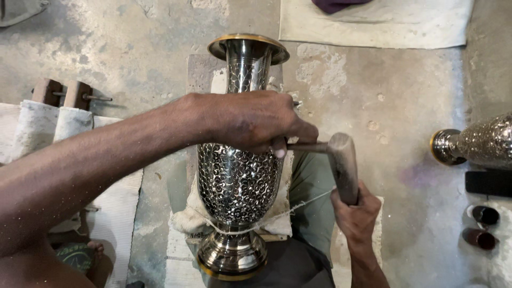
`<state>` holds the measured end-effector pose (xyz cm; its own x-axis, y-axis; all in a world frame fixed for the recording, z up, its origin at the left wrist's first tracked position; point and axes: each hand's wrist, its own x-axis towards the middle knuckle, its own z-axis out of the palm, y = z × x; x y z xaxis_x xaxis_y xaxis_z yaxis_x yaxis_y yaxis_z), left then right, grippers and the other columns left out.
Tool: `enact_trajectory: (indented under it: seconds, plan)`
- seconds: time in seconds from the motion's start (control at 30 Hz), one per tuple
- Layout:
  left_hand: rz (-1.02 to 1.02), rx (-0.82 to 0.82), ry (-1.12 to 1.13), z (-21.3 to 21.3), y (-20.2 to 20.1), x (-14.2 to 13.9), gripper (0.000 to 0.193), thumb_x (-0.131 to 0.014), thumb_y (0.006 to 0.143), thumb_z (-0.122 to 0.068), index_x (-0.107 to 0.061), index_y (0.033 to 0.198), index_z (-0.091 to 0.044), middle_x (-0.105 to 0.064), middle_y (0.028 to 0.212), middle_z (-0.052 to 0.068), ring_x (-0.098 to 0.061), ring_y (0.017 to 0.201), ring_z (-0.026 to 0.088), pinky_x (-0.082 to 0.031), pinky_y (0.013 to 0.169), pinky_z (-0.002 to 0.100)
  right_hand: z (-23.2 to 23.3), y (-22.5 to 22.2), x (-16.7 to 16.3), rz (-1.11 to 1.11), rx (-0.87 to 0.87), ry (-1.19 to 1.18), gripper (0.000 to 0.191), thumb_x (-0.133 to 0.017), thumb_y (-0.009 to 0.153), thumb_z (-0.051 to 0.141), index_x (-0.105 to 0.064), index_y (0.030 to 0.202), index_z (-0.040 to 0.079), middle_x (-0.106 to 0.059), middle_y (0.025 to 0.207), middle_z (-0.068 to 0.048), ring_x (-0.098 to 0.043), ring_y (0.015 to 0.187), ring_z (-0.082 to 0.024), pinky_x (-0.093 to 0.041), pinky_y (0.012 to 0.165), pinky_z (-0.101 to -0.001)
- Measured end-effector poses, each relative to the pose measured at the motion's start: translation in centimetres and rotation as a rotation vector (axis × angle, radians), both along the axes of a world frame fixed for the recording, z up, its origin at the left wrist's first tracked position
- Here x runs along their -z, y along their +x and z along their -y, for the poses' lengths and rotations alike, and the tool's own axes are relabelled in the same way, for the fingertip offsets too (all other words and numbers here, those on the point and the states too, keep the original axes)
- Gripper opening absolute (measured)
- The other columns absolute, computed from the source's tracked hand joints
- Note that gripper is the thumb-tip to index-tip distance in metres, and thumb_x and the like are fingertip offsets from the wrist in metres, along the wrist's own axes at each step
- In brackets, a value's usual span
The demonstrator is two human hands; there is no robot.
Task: The person sits on the floor with an engraved brass vase held between their legs, positions a small chisel against the vase surface, and repeatedly strikes the chisel with a wooden mallet to chase the decorative pattern, repositioning the chisel around the vase as they work.
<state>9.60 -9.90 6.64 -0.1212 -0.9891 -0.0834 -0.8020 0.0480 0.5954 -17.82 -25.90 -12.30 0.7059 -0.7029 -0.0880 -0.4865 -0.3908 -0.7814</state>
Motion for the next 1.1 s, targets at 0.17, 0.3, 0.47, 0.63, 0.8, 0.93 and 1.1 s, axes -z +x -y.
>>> enact_trajectory:
  seconds: [0.17, 0.3, 0.47, 0.63, 0.8, 0.93, 1.1]
  plan:
    - [0.010, -0.054, -0.021, 0.2, -0.3, 0.0, 0.021, -0.067, 0.092, -0.020, -0.065, 0.104, -0.002, -0.069, 0.061, 0.007, -0.074, 0.058, 0.019, -0.056, 0.048, 0.040, -0.6, 0.1, -0.5, 0.278, 0.039, 0.311, 0.016, -0.079, 0.079, 0.002, -0.067, 0.090, 0.005, -0.069, 0.074, 0.000, -0.068, 0.064, -0.011, -0.055, 0.056, -0.0273]
    - [0.016, -0.051, -0.029, 0.4, -0.3, 0.1, 0.011, -0.068, 0.091, -0.013, -0.067, 0.094, -0.003, -0.069, 0.061, 0.008, -0.073, 0.061, 0.019, -0.056, 0.050, 0.039, -0.7, 0.3, -0.5, 0.025, 0.055, 0.060, 0.013, -0.079, 0.084, 0.000, -0.068, 0.091, 0.003, -0.062, 0.063, -0.006, -0.058, 0.055, -0.015, -0.047, 0.053, -0.0301]
    - [0.072, -0.064, 0.066, 0.6, -0.3, -0.2, 0.008, -0.068, 0.093, -0.012, -0.068, 0.092, -0.004, -0.069, 0.064, 0.008, -0.072, 0.059, 0.019, -0.056, 0.049, 0.042, 0.0, 0.2, 0.2, 0.063, -0.024, 0.128, 0.014, -0.079, 0.083, 0.005, -0.067, 0.091, 0.003, -0.061, 0.064, -0.006, -0.057, 0.057, -0.012, -0.048, 0.054, -0.0287]
    - [-0.040, -0.274, 0.133, -1.3, -0.1, -1.3, 0.023, -0.066, 0.094, -0.012, -0.061, 0.115, -0.007, -0.073, 0.071, 0.008, -0.075, 0.061, 0.017, -0.060, 0.050, 0.039, 1.2, 0.1, 1.1, 0.116, -0.102, 0.223, 0.013, -0.079, 0.080, 0.003, -0.067, 0.085, 0.002, -0.066, 0.069, -0.004, -0.062, 0.062, -0.011, -0.051, 0.057, -0.0289]
    - [-0.058, -0.379, 0.040, -3.5, -0.1, -1.5, 0.048, -0.074, 0.088, -0.021, -0.055, 0.128, -0.004, -0.077, 0.078, 0.013, -0.078, 0.076, 0.026, -0.060, 0.065, 0.046, 2.3, 1.3, 1.2, 0.059, -0.102, 0.471, 0.015, -0.079, 0.082, 0.003, -0.065, 0.088, 0.001, -0.063, 0.065, -0.004, -0.057, 0.054, -0.014, -0.044, 0.048, -0.0314]
    - [-0.071, -0.427, -0.003, -3.7, -0.4, -0.9, 0.049, -0.073, 0.089, -0.020, -0.054, 0.131, -0.005, -0.077, 0.082, 0.015, -0.079, 0.083, 0.029, -0.061, 0.069, 0.049, 3.7, 2.8, 0.3, 0.055, -0.207, 0.342, 0.018, -0.080, 0.080, 0.006, -0.068, 0.094, 0.002, -0.065, 0.067, -0.005, -0.061, 0.057, -0.013, -0.049, 0.052, -0.0306]
    - [-0.037, -0.405, -0.017, -3.5, -0.3, -0.2, 0.056, -0.072, 0.088, -0.022, -0.051, 0.138, -0.007, -0.078, 0.085, 0.013, -0.079, 0.084, 0.027, -0.062, 0.073, 0.047, 5.4, 3.8, -1.1, 0.077, -0.337, 0.171, 0.016, -0.079, 0.086, 0.008, -0.068, 0.097, 0.003, -0.063, 0.068, -0.003, -0.064, 0.061, -0.012, -0.056, 0.055, -0.0306]
